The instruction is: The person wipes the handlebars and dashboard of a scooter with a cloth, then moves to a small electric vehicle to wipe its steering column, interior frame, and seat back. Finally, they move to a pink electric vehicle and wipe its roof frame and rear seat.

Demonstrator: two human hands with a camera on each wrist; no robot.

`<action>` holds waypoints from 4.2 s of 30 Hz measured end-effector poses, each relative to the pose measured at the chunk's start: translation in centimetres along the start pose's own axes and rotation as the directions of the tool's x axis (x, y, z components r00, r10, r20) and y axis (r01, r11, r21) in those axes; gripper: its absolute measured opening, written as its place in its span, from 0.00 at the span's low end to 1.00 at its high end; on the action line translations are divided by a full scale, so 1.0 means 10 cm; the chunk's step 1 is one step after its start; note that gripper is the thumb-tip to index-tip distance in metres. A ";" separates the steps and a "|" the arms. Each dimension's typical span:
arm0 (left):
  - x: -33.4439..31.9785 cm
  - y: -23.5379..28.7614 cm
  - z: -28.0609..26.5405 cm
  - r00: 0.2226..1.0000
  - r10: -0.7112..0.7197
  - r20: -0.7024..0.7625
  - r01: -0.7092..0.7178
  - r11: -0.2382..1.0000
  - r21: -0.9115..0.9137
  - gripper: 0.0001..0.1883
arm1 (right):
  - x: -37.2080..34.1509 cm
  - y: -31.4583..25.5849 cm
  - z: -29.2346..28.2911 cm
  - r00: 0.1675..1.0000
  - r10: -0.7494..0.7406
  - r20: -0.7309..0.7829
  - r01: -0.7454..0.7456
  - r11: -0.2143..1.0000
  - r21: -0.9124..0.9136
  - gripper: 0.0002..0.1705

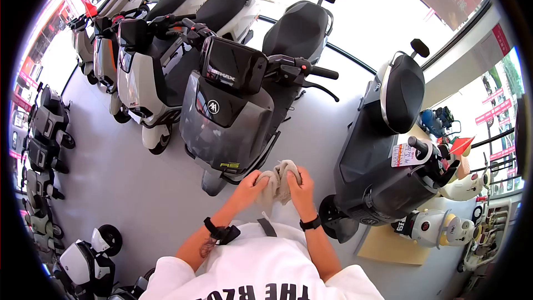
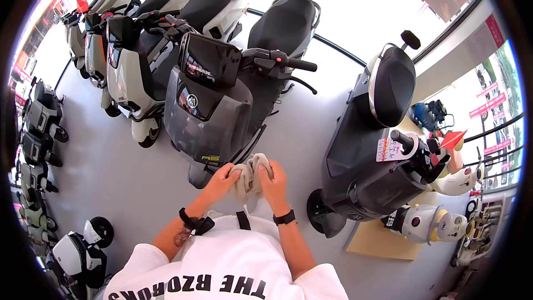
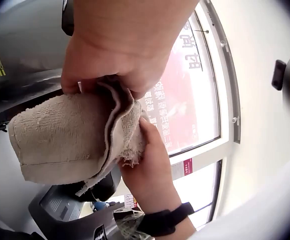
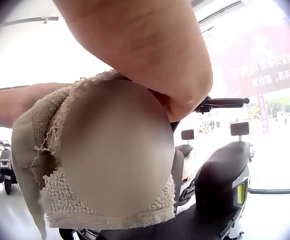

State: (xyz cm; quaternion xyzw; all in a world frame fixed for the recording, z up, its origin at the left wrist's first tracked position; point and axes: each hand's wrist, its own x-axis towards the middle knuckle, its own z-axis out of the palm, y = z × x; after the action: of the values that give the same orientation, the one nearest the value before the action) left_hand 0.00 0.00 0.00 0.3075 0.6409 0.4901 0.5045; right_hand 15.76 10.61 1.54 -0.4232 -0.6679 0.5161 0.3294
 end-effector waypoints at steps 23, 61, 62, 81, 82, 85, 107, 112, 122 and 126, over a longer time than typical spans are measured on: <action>-0.36 -1.05 -1.24 0.965 0.015 -0.260 0.042 0.976 0.213 0.17 | 1.41 0.01 1.83 0.949 -0.306 0.082 0.279 0.687 -0.671 0.08; -0.42 -1.14 -8.90 0.967 -0.006 -0.257 0.082 0.955 0.286 0.13 | 2.66 -0.87 9.07 0.993 0.094 0.072 -0.093 0.996 -0.008 0.16; -0.39 -1.09 -9.11 0.972 -0.057 -0.228 0.111 0.967 0.230 0.13 | 2.72 -0.92 9.21 0.994 0.089 0.059 -0.085 0.995 -0.061 0.15; 0.42 -0.76 -14.14 0.959 0.184 -0.214 -0.079 0.904 0.421 0.12 | 3.62 -2.11 13.52 0.979 0.185 -0.082 -0.182 0.982 0.041 0.18; 0.55 -0.76 -14.32 0.966 0.208 -0.155 -0.121 0.889 0.442 0.12 | 3.73 -2.05 13.70 0.979 0.158 -0.129 -0.160 0.987 -0.008 0.17; 0.92 -0.76 -14.87 0.972 0.225 -0.061 -0.167 0.853 0.494 0.12 | 3.98 -2.08 14.16 0.973 0.184 -0.136 -0.176 0.982 0.068 0.16; 4.46 0.00 -18.32 0.964 -0.042 0.262 -0.059 0.928 0.367 0.16 | 5.95 -2.82 16.34 0.920 -0.144 -0.364 -0.024 0.908 -0.418 0.10; 5.53 0.48 -18.98 0.966 0.032 0.258 -0.129 0.921 0.368 0.15 | 6.43 -3.05 16.48 0.831 0.168 -0.531 -0.378 0.870 -0.317 0.10; 7.38 1.45 -18.35 0.712 0.072 0.698 -0.447 0.813 0.372 0.13 | 7.09 -3.22 16.76 0.442 0.452 -0.775 -0.396 0.873 0.284 0.16; 8.13 1.54 -18.09 0.491 0.213 0.844 -0.558 0.822 0.117 0.13 | 7.59 -3.18 16.88 0.310 0.532 -0.788 -0.177 0.847 0.501 0.17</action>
State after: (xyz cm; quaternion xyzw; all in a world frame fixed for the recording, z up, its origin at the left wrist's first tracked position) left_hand -197.53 19.79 -11.70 0.7225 0.3365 0.2672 0.5416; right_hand -171.64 6.52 -9.68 -0.7114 -0.1716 0.3617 0.5776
